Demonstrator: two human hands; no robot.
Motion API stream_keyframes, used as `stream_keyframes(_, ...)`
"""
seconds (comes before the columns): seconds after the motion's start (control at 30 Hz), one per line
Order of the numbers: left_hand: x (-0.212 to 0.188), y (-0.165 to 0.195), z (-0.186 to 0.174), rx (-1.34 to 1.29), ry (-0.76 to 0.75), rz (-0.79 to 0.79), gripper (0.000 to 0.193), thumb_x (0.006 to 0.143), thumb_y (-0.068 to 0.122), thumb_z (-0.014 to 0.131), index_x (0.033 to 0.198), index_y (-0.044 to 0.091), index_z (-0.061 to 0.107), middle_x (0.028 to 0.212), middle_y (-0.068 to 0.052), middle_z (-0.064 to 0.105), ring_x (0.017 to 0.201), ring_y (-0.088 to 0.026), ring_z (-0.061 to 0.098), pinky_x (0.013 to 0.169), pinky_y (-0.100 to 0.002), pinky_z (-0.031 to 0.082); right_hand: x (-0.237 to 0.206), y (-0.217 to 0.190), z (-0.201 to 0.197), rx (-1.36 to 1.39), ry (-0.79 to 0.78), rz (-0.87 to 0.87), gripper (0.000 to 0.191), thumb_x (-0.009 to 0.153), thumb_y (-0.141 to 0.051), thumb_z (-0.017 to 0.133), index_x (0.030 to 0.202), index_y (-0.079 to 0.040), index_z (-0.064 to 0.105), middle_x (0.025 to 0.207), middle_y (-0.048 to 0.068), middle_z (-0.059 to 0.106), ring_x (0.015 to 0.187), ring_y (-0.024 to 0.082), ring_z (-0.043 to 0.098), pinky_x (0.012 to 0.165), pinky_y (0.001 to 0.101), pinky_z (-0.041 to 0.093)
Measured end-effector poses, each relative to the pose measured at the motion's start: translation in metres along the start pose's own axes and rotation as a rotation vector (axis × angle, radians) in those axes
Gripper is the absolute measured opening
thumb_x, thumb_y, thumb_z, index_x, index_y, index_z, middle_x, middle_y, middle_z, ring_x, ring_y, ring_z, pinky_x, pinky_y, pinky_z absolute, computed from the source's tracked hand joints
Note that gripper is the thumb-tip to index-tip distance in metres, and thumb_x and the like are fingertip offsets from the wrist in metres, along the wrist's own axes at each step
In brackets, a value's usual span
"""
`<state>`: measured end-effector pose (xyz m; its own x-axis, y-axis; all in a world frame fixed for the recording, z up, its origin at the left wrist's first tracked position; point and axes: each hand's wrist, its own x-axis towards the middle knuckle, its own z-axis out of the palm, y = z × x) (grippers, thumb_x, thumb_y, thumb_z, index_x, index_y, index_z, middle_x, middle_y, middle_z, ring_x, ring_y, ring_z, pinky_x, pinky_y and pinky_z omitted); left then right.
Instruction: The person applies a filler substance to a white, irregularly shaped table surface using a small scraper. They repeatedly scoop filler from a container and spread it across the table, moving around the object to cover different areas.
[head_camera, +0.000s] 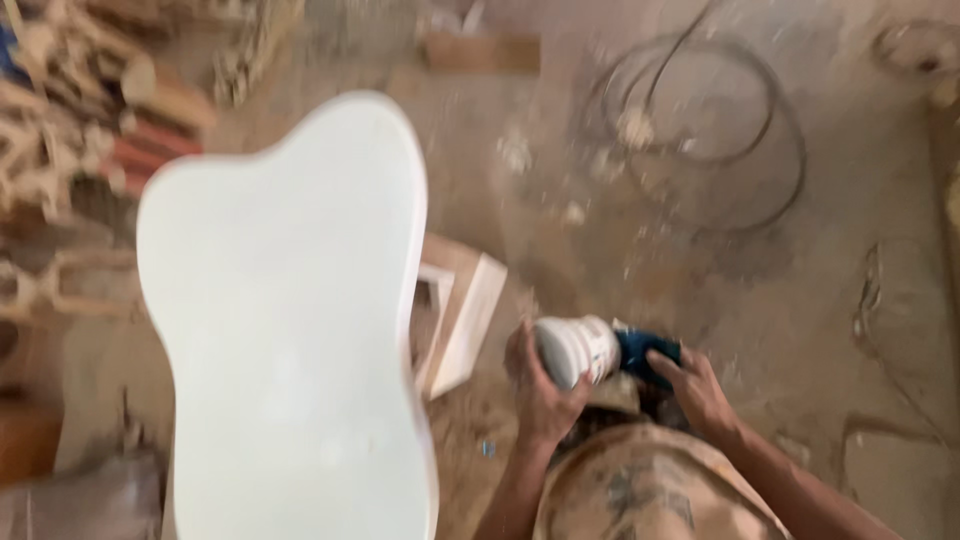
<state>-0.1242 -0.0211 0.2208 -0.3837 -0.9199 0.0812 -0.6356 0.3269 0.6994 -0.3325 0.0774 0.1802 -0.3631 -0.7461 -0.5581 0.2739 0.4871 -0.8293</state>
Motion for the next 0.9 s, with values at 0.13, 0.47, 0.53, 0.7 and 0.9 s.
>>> stream_keyframes(0.13,0.071,0.026,0.029,0.113,-0.055,-0.203,0.127,0.069,0.041,0.091,0.160,0.010,0.007,0.161,-0.033,0.021,0.145,-0.052,0.021,0.113,-0.065,0.023,0.033,-0.048,-0.068,0.375,-0.120,-0.115,0.037,0.095,-0.025,0.062,0.111,0.007,0.071,0.088,0.013,0.076,0.078,0.022,0.070,0.075,0.0372,0.054)
stream_keyframes(0.47,0.164,0.046,0.054,-0.141,0.025,-0.322,0.131,0.062,0.035,0.088,0.161,0.011,0.007,0.158,-0.030,0.021,0.147,-0.050,0.022,0.115,-0.062,0.029,0.161,-0.097,-0.074,-0.054,0.059,0.105,0.029,0.097,-0.025,0.059,0.113,-0.003,0.069,0.085,0.012,0.077,0.067,0.022,0.069,0.063,0.0414,0.057)
stream_keyframes(0.53,0.196,0.039,0.071,-0.154,0.057,-0.220,0.127,0.065,0.037,0.086,0.161,0.010,0.008,0.158,-0.031,0.021,0.146,-0.050,0.026,0.114,-0.061,0.033,0.188,-0.107,-0.054,-0.149,0.028,0.155,0.031,0.098,-0.024,0.062,0.105,0.003,0.074,0.083,0.014,0.078,0.066,0.022,0.072,0.062,0.0402,0.061)
stream_keyframes(0.7,0.283,0.018,0.099,0.107,-0.003,-0.099,0.124,0.073,0.042,0.088,0.163,0.010,0.009,0.160,-0.029,0.026,0.147,-0.052,0.026,0.117,-0.068,0.022,0.248,-0.160,-0.029,-0.192,0.035,0.000,0.029,0.101,-0.020,0.062,0.102,0.008,0.070,0.086,0.016,0.074,0.073,0.018,0.063,0.066,0.0363,0.054)
stream_keyframes(0.9,0.422,-0.015,0.080,0.067,-0.063,-0.276,0.135,0.072,0.055,0.087,0.165,0.012,-0.001,0.164,-0.030,0.015,0.150,-0.053,0.015,0.119,-0.068,0.017,0.326,-0.280,-0.017,-0.228,0.082,-0.175,0.029,0.100,-0.016,0.062,0.109,0.009,0.072,0.093,0.016,0.077,0.078,0.018,0.065,0.068,0.0379,0.053)
